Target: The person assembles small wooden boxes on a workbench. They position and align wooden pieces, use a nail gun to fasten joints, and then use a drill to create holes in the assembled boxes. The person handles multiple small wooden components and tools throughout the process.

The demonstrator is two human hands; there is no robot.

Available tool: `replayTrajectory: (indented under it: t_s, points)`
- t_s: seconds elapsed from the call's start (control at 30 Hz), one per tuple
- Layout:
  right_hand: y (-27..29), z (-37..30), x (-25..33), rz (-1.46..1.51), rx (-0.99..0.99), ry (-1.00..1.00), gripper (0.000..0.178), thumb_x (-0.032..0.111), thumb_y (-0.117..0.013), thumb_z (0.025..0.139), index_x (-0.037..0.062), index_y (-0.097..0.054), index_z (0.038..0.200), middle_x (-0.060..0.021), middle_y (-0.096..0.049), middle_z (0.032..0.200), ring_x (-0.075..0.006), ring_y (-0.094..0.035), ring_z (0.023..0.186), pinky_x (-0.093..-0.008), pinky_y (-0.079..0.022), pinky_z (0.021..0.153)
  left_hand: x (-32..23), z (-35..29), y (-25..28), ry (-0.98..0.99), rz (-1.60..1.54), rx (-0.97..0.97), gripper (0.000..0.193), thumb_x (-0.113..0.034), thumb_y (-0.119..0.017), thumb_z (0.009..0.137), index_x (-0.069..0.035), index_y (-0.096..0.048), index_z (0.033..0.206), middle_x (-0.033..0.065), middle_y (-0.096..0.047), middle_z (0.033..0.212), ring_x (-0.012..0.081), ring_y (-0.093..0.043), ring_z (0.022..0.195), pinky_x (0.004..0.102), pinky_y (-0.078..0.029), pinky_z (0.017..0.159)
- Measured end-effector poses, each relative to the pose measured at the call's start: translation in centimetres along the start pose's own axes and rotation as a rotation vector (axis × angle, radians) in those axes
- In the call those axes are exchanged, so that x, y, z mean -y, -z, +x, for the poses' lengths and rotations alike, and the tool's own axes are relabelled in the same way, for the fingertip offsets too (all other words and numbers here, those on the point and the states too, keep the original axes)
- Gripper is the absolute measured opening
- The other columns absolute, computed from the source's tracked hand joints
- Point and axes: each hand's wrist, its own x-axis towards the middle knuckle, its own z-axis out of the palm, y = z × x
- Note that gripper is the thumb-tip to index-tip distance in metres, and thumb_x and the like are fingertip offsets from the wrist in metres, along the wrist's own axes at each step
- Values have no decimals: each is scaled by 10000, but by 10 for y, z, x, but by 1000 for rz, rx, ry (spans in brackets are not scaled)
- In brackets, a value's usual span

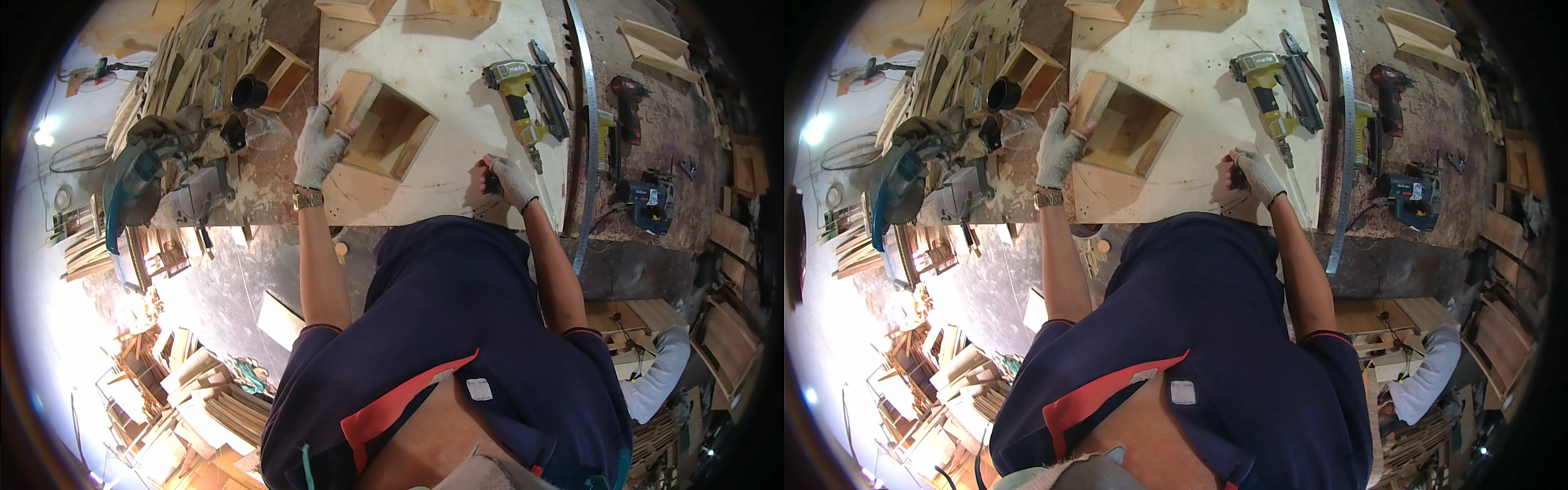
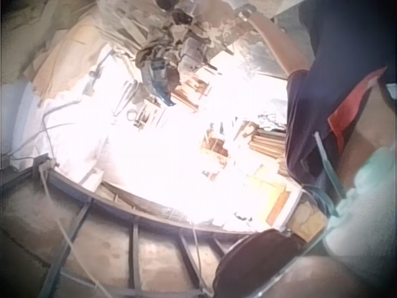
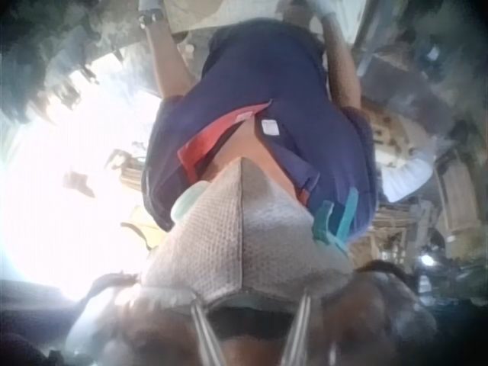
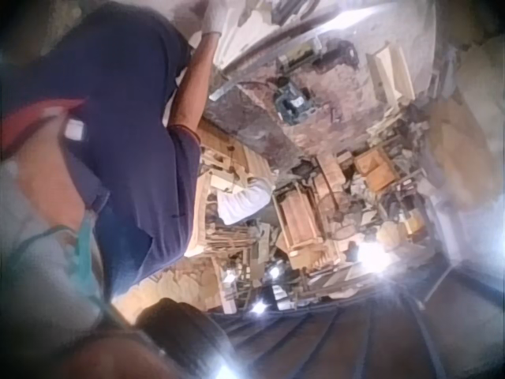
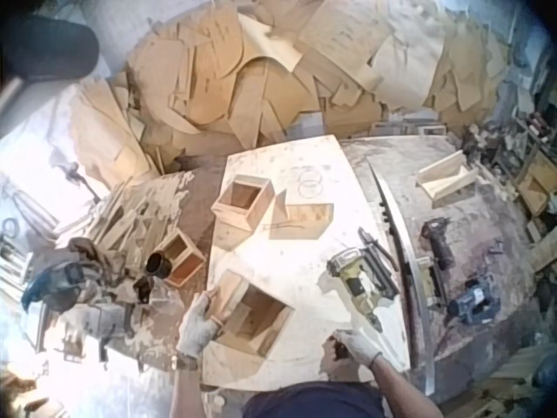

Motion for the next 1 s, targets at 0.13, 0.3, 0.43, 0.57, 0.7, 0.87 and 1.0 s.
replayTrajectory:
  t_s: [0.13,0.3,0.43,0.57,0.7,0.87,1.0]
  points:
    - [1,0,-1,6,-1,-7,380,371,-618,1073,-5,-665,1091,-56,-622,764,-186,-669,631,-358,-594,621,-5,0,3,47,-62,57,729,-323,-810,887,-147,-542,1542,165,-562,1418,297,-540,1366,378,-422,1134]
    - [0,0,1,-11,0,-1,377,370,-617,1074,-4,-664,1086,-64,-634,762,-187,-670,633,-358,-590,616,-3,0,4,50,-72,61,728,-324,-808,889,-127,-543,1538,148,-555,1392,287,-531,1367,369,-408,1140]
    - [-1,-2,4,-21,4,-11,377,368,-607,1082,-6,-649,1103,-54,-630,752,-186,-662,633,-362,-586,616,-1,1,3,31,-74,61,737,-341,-810,883,-120,-547,1535,141,-555,1373,282,-532,1353,361,-396,1144]
    - [-2,-2,4,-24,2,-23,374,370,-608,1080,-1,-650,1106,-52,-632,750,-187,-663,631,-363,-586,616,4,1,1,-5,-23,24,757,-435,-812,864,-158,-554,1520,114,-594,1308,294,-591,1277,402,-457,1064]
    - [1,1,1,-14,11,-23,377,378,-617,1074,5,-651,1111,-52,-633,754,-189,-665,631,-362,-586,617,8,3,0,-13,21,15,773,-492,-812,854,-176,-558,1511,97,-615,1275,299,-617,1253,427,-492,1022]
    - [1,0,1,-14,8,-30,378,380,-620,1071,6,-651,1115,-53,-636,760,-188,-667,637,-358,-584,621,9,3,-1,-11,0,0,773,-503,-815,852,-193,-560,1513,93,-618,1259,296,-622,1247,428,-497,1013]
    - [0,-1,3,-18,17,-27,377,377,-614,1074,4,-651,1116,-54,-638,762,-188,-669,640,-356,-581,621,11,2,-2,7,-13,3,772,-509,-813,852,-207,-559,1516,93,-620,1249,298,-625,1243,430,-499,1013]
